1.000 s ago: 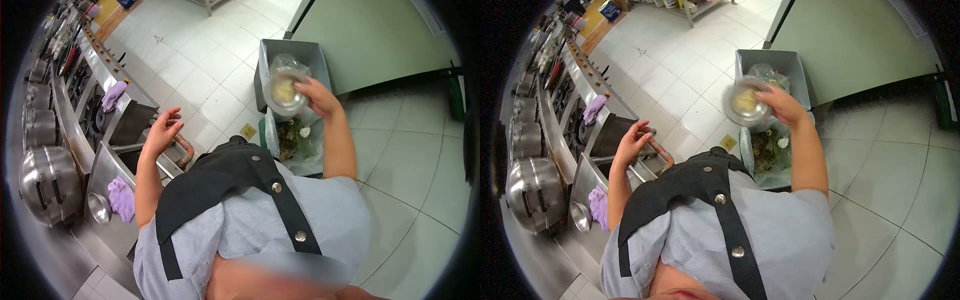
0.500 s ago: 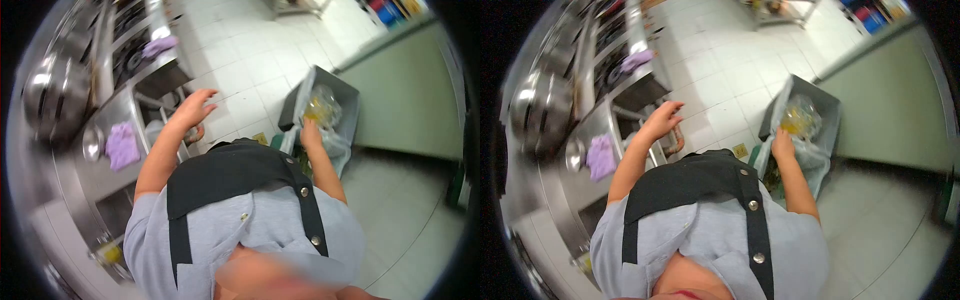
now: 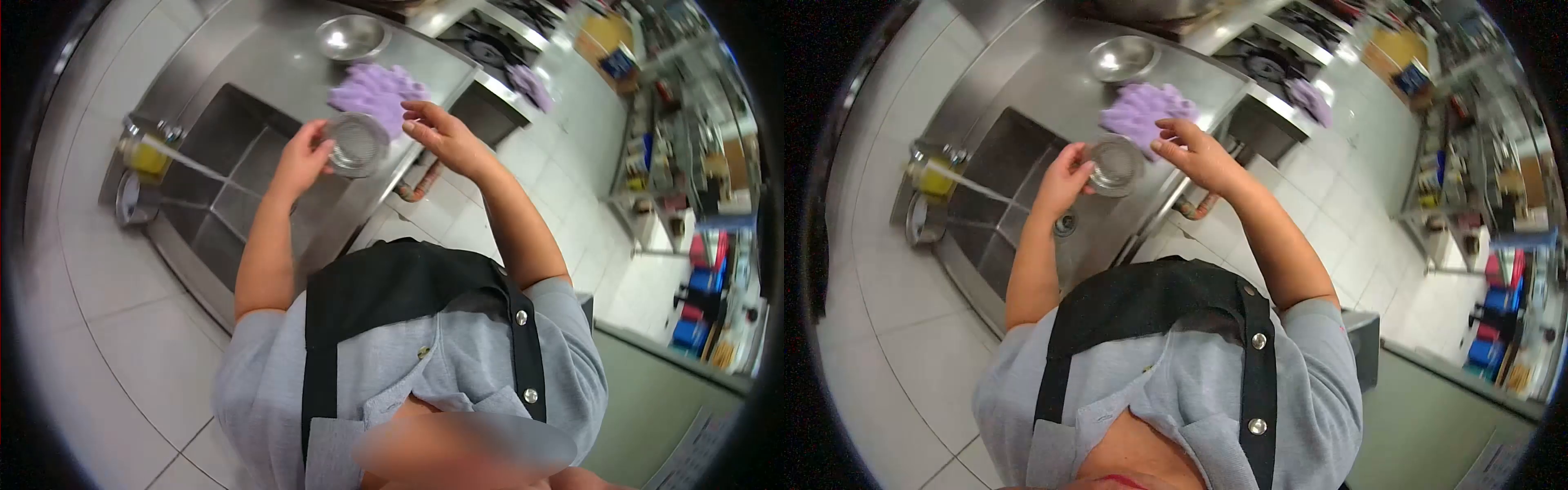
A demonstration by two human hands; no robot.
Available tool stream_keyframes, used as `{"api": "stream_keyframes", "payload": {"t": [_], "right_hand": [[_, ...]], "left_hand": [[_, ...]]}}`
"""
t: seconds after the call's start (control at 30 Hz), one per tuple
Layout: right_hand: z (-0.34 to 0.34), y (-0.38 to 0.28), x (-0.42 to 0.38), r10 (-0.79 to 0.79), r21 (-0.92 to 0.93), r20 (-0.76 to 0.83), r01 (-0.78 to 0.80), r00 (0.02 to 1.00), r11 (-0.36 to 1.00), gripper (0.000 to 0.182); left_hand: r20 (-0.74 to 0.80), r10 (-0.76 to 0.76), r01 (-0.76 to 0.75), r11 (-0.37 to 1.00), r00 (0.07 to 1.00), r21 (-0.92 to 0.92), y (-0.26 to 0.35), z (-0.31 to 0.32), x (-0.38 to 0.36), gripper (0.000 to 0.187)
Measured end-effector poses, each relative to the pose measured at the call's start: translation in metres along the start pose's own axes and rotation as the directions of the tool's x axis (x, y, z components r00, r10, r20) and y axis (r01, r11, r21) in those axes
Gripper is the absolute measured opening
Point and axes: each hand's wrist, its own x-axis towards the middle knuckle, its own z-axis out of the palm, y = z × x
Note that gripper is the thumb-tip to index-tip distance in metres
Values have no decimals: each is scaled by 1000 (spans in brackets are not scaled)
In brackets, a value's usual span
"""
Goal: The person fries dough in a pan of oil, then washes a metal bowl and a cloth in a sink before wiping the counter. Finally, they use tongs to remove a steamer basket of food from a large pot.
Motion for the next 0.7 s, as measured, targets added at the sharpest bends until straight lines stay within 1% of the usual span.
{"api": "stream_keyframes", "payload": {"t": [0.07,0.1,0.13,0.2,0.23,0.27,0.33,0.4,0.43,0.5,0.6,0.63,0.67,0.7], "right_hand": [[16,0,44,-1,-139,45,7,999,990,51],[25,14,70,1,-212,67,13,998,977,51],[34,31,93,-27,-392,27,35,999,919,53],[51,57,131,-112,-559,-6,90,994,824,51],[57,70,143,-41,-754,-21,11,999,657,50],[65,85,146,-56,-820,-50,-9,997,573,51],[78,109,144,-110,-920,-119,-68,987,387,52],[77,112,148,-84,-925,-106,-67,991,373,54],[78,113,147,-61,-928,-102,-73,993,364,55],[80,112,148,-69,-930,-96,-64,993,363,55],[78,109,149,-51,-938,-89,-67,995,341,56],[77,109,151,-47,-939,-85,-64,995,337,56],[77,110,151,-41,-940,-76,-58,996,336,57],[78,110,152,-36,-941,-69,-52,997,335,58]], "left_hand": [[-183,-199,198,980,963,-22,-48,-55,-7,32],[-296,-289,291,956,911,-36,-80,-75,-10,31],[-397,-373,380,923,838,-64,-116,-91,-12,30],[-336,-566,558,820,753,-132,-185,-121,-18,28],[-352,-641,588,767,682,-258,-228,-130,-20,28],[-351,-714,604,700,606,-380,-269,-135,-23,28],[-337,-840,683,543,426,-489,-322,-143,-24,30],[-384,-878,620,475,285,-624,-338,-139,-25,31],[-413,-869,575,491,273,-654,-356,-137,-27,33],[-464,-848,484,527,254,-699,-395,-136,-24,37],[-318,-895,601,445,312,-664,-406,-142,-17,36],[-357,-862,820,474,359,-320,-400,-141,-4,36],[-372,-830,905,420,416,75,-394,-142,17,37],[-361,-801,839,294,478,457,-379,-143,37,37]]}}
